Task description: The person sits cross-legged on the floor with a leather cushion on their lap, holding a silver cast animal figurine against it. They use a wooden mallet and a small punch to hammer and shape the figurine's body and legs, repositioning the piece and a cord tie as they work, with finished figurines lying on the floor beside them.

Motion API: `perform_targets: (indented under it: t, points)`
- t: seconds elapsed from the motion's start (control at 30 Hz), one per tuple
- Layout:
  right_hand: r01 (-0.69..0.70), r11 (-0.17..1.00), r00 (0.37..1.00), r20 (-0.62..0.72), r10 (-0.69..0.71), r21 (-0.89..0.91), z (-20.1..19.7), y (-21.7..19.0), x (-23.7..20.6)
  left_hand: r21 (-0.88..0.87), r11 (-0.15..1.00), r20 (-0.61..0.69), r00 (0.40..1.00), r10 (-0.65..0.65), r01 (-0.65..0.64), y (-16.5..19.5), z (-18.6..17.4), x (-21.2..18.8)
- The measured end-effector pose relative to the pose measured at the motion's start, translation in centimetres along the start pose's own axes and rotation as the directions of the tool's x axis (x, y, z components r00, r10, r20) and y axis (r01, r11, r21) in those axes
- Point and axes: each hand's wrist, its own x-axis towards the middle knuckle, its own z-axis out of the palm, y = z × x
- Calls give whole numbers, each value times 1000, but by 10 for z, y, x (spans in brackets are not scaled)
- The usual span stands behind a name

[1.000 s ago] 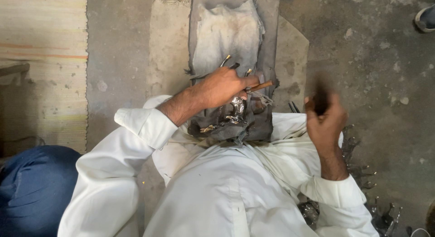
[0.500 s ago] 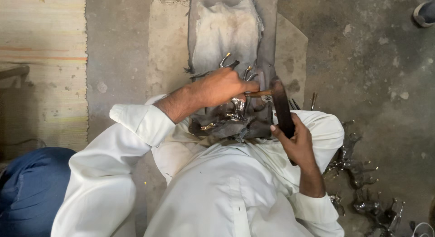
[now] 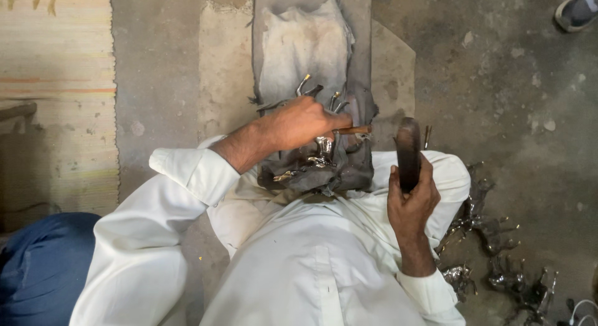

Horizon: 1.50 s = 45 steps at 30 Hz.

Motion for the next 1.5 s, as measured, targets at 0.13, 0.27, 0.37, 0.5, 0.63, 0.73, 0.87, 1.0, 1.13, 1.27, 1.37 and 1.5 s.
perform_targets:
  t: [0.13, 0.27, 0.37, 0.5, 0.63, 0.73, 0.87, 1.0, 1.13, 1.27, 1.37, 1.5]
  points:
    - [-252, 959, 968, 32, 250, 129, -2, 0, -1, 33, 999, 3, 1000, 19, -19, 1, 1, 2]
    - [-91, 995, 995, 54, 89, 38, -7, 2, -2, 0, 1000, -18, 1000, 13, -13, 0, 3, 0]
    - [-179, 976, 984, 38, 176, 127, -9, 4, 0, -3, 1000, -10, 1000, 12, -12, -1, 4, 2]
    - [-168, 984, 985, 43, 165, 53, -11, 4, 0, 1, 999, -23, 999, 35, -35, -2, 5, 3]
    - [-259, 957, 965, 79, 250, 129, -10, 6, 0, 46, 999, 0, 1000, 18, -18, -1, 6, 3]
    - [-58, 998, 998, 30, 58, -5, -8, 8, 0, 15, 999, -31, 999, 43, -43, -1, 5, 2]
    - [-244, 935, 969, 39, 242, 258, -7, 10, -3, 4, 999, -39, 998, 48, -48, -1, 5, 1]
    - [-200, 946, 978, -8, 209, 253, -6, 12, -3, -42, 999, -12, 1000, 20, -21, -2, 3, 2]
    - [57, 979, 994, 104, -37, -197, -10, 14, 2, 31, 999, -12, 999, 41, -41, -3, 2, 2]
    - [-185, 967, 983, 48, 179, 172, -13, 15, 7, -24, 999, -12, 999, 47, -47, -2, -2, 3]
    - [-10, 996, 995, 93, 19, -89, -12, 16, 7, -4, 1000, 41, 999, 2, -1, 1, -4, -1]
    - [-236, 890, 964, -24, 266, 389, -7, 15, 4, -3, 1000, 32, 999, 20, -20, 3, -7, -3]
